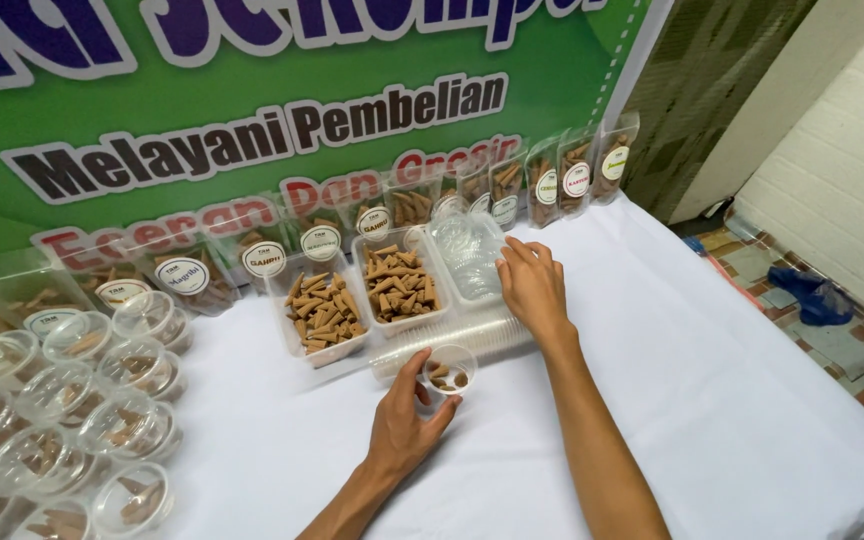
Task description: The person repeatedly fills small clear plastic cups with brown cylindrical pellets from a bulk container, then seals each cup with a clear lid. The filled and sealed cups are placed in a stack on the table.
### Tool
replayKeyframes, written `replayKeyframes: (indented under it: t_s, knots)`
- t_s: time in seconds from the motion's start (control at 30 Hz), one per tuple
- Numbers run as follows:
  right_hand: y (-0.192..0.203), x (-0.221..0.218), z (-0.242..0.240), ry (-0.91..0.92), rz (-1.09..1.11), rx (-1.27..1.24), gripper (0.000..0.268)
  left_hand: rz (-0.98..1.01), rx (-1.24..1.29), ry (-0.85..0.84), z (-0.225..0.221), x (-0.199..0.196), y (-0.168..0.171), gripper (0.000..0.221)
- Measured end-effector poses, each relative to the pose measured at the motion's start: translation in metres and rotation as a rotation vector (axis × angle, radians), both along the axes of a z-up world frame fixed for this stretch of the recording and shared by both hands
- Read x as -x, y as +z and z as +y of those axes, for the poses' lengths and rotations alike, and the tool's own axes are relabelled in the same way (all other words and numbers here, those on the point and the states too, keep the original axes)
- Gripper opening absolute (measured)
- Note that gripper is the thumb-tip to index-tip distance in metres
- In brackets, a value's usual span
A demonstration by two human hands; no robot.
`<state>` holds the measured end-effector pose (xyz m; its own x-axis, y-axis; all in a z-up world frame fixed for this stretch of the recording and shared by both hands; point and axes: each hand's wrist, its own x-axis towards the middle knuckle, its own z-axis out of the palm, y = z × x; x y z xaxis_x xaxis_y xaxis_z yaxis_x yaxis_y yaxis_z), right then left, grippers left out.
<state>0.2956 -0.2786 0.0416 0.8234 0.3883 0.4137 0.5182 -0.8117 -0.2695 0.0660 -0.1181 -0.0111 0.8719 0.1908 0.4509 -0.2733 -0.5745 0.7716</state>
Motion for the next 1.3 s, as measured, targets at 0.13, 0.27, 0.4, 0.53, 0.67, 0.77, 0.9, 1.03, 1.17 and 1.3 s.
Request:
replayKeyframes:
  t_s: [0.13,0.27,0.4,0.53,0.67,0.77,0.9,1.03,1.17,1.3]
  knots:
    - [0.0,0.001,0.001,0.009,-0.042,-0.009,0.036,0.002,0.028,-0.005,0.001,0.001,0.002,0.073]
    - [-0.006,-0.003,0.0,0.027,-0.129,-0.024,0.034,0.02,0.044,-0.005,0.001,0.001,0.002,0.073]
    - [-0.009,-0.008,-0.001,0.06,-0.213,-0.073,0.032,0.034,0.035,0.0,0.001,0.001,0.003,0.073]
    - [-0.016,-0.016,-0.003,0.116,-0.396,-0.182,0.031,0.029,0.02,0.005,0.002,0.001,0.0,0.072]
    - [-0.012,-0.011,-0.003,0.158,-0.392,-0.249,0.03,0.045,0.028,0.002,0.002,0.0,0.0,0.073]
    - [-0.012,-0.008,-0.003,0.128,-0.313,-0.254,0.034,0.021,0.028,-0.007,0.002,0.001,0.0,0.073]
    - [-0.016,-0.01,-0.005,0.036,-0.278,-0.182,0.03,0.039,0.035,-0.007,0.002,0.0,-0.001,0.073]
    - [-0.016,-0.012,-0.005,0.055,-0.16,-0.249,0.03,0.041,0.037,-0.017,0.002,0.0,-0.002,0.074]
    - [-0.013,-0.009,-0.005,0.042,-0.06,-0.236,0.032,0.038,0.043,-0.015,0.002,0.0,-0.001,0.073]
    - [-0.015,-0.012,-0.005,-0.001,-0.042,-0.194,0.032,0.042,0.038,-0.018,0.002,0.0,-0.001,0.074]
